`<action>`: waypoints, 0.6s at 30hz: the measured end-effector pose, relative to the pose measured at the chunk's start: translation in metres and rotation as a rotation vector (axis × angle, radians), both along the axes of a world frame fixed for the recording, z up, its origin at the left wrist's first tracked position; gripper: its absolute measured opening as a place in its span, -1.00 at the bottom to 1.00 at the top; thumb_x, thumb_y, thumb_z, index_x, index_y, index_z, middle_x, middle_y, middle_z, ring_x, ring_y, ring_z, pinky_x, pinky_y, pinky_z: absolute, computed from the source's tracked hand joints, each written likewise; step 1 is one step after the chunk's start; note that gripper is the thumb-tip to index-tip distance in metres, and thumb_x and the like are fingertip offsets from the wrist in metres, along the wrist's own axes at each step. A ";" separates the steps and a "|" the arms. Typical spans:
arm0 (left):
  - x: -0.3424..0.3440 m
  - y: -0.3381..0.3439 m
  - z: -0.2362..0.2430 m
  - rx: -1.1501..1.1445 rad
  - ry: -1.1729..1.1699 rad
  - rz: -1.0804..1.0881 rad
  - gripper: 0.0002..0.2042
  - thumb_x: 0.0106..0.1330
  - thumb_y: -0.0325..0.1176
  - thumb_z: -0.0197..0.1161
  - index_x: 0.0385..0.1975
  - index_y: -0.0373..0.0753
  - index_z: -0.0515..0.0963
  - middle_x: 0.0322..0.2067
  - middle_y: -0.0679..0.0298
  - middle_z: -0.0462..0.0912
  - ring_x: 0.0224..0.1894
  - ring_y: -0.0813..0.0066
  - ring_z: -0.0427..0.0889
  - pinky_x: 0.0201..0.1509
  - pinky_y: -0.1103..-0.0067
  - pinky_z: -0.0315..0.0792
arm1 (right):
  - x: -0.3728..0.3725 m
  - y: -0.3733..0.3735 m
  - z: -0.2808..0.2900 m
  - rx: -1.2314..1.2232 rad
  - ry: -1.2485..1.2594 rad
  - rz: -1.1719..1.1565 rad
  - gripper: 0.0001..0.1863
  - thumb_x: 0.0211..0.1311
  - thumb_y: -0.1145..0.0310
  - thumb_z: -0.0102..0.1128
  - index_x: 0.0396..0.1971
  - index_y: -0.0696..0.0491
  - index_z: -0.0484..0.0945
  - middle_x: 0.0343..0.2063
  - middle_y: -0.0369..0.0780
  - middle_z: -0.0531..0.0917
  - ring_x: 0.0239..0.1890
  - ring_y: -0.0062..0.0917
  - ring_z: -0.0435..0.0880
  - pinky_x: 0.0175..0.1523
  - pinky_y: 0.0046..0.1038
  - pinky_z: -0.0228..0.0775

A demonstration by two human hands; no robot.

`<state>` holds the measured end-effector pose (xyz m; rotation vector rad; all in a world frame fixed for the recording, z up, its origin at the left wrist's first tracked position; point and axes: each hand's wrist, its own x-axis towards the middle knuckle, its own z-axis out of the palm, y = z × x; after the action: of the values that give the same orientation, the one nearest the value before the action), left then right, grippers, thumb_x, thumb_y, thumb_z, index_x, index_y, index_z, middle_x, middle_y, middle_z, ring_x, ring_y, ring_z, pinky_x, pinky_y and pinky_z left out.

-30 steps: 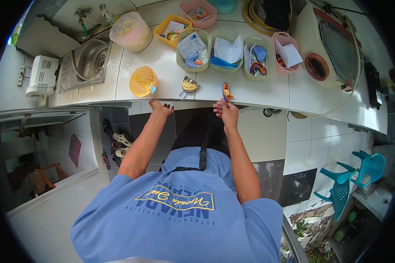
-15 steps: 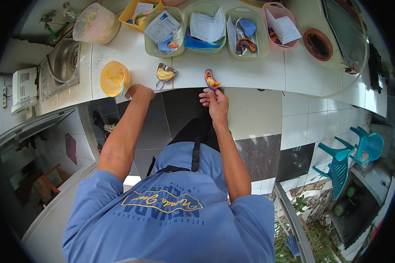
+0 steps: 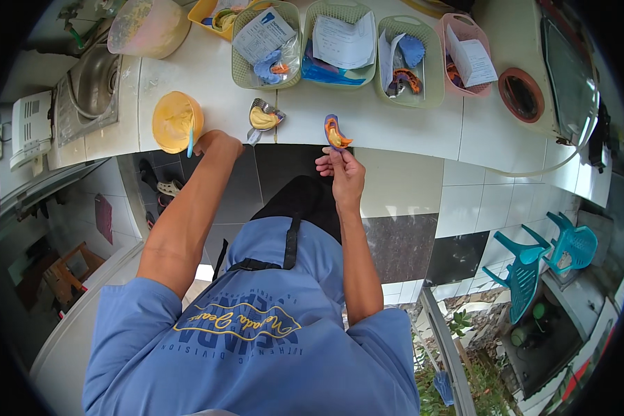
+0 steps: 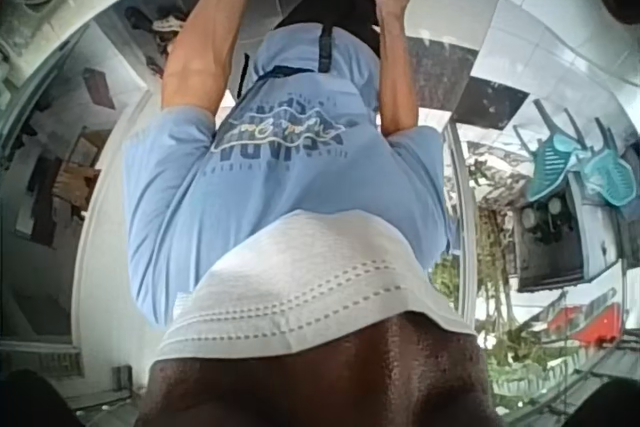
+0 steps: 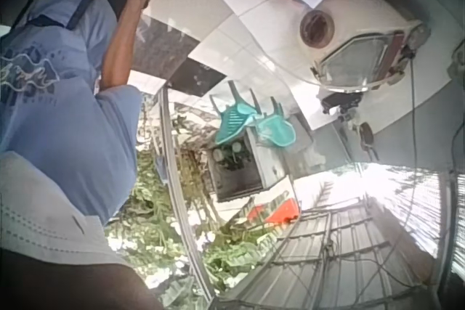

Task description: The person mixes dental impression material in a bowl with a spatula and then applies the mixture onto two dental impression trays.

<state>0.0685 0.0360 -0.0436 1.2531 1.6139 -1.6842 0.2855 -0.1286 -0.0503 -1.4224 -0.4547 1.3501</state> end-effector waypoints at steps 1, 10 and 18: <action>0.000 0.000 0.001 -0.001 -0.003 0.001 -0.53 0.23 -0.04 0.09 0.15 0.03 0.44 0.22 0.37 0.39 0.23 0.43 0.35 0.26 0.24 0.23 | 0.000 0.000 -0.004 -0.015 0.006 0.003 -0.67 0.40 0.24 0.02 -0.21 0.25 0.57 -0.47 -0.18 0.67 -0.48 -0.63 0.61 -0.32 -0.64 0.46; -0.001 0.003 0.002 0.005 -0.003 0.020 -0.55 0.22 -0.07 0.13 0.12 0.03 0.48 0.21 0.36 0.40 0.21 0.41 0.37 0.24 0.21 0.25 | 0.000 -0.005 -0.008 0.049 -0.069 0.030 -0.67 0.43 0.27 -0.05 -0.16 0.26 0.54 -0.46 -0.20 0.66 -0.45 -0.64 0.60 -0.29 -0.63 0.45; 0.008 0.001 0.026 -0.016 -0.037 -0.072 -0.59 0.18 -0.15 0.21 0.07 0.04 0.53 0.18 0.36 0.45 0.19 0.32 0.42 0.20 0.20 0.32 | 0.000 -0.006 -0.001 0.055 -0.117 -0.008 -0.70 0.47 0.32 -0.18 -0.19 0.22 0.50 -0.48 -0.24 0.65 -0.46 -0.68 0.56 -0.27 -0.64 0.40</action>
<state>0.0768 0.0371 -0.0179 1.3407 1.5481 -1.7038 0.2857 -0.1341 -0.0514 -1.4607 -0.5579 1.2427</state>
